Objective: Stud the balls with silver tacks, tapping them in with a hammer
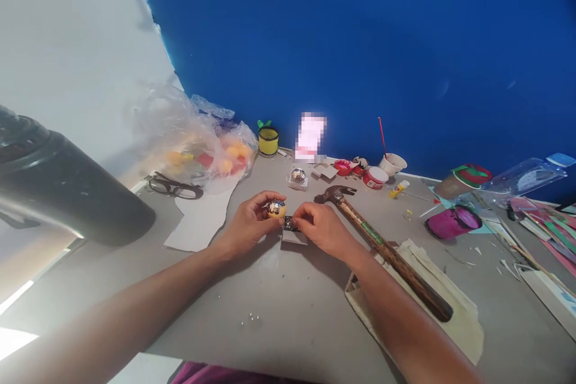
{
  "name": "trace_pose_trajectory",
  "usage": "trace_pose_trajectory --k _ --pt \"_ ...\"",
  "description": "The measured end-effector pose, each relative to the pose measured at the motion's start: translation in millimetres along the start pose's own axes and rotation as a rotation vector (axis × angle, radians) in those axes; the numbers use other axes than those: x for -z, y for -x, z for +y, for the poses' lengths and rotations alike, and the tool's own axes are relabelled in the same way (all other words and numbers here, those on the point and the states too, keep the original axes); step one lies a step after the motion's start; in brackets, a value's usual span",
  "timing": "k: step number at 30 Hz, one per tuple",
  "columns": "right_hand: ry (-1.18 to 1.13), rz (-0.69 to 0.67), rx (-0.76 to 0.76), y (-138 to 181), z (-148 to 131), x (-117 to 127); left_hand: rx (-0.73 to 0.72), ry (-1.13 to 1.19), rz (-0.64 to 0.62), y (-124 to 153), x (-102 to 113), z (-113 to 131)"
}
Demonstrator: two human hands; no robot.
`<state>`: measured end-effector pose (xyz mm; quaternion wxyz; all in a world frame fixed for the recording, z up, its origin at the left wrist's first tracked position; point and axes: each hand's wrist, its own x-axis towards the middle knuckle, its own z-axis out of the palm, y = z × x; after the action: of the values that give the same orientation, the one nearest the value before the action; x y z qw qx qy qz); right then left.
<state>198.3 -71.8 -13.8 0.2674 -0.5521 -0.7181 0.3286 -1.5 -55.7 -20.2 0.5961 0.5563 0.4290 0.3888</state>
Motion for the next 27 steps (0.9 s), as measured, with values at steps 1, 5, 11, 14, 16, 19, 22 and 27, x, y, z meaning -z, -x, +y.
trace_pose_trajectory --k 1,5,11,14,16,19,22,27 --pt "-0.038 0.001 -0.005 -0.2 1.0 -0.4 0.0 -0.007 -0.002 0.3 0.0 0.3" --pt "-0.152 -0.015 -0.012 -2.0 6.0 -0.1 -0.003 -0.014 -0.003 1.2 -0.5 0.9" --pt "-0.172 -0.006 -0.021 -4.5 8.3 3.5 -0.01 -0.024 0.008 1.0 -0.8 0.3" --pt "-0.133 0.007 -0.023 -4.6 7.9 2.1 -0.011 -0.015 -0.006 0.1 0.0 -1.1" --pt "-0.11 0.02 -0.025 -4.5 7.9 0.1 -0.01 -0.012 -0.01 -0.4 0.4 -1.9" --pt "-0.133 0.022 -0.044 -4.3 8.4 -2.1 -0.008 -0.022 -0.003 -0.4 0.5 -1.8" --pt "-0.189 0.008 -0.062 -4.3 9.0 -2.6 -0.004 -0.019 -0.003 -0.1 0.2 -1.2" --pt "-0.213 0.018 -0.081 -4.6 7.0 -2.2 0.001 -0.023 -0.008 -0.6 0.5 -3.2"
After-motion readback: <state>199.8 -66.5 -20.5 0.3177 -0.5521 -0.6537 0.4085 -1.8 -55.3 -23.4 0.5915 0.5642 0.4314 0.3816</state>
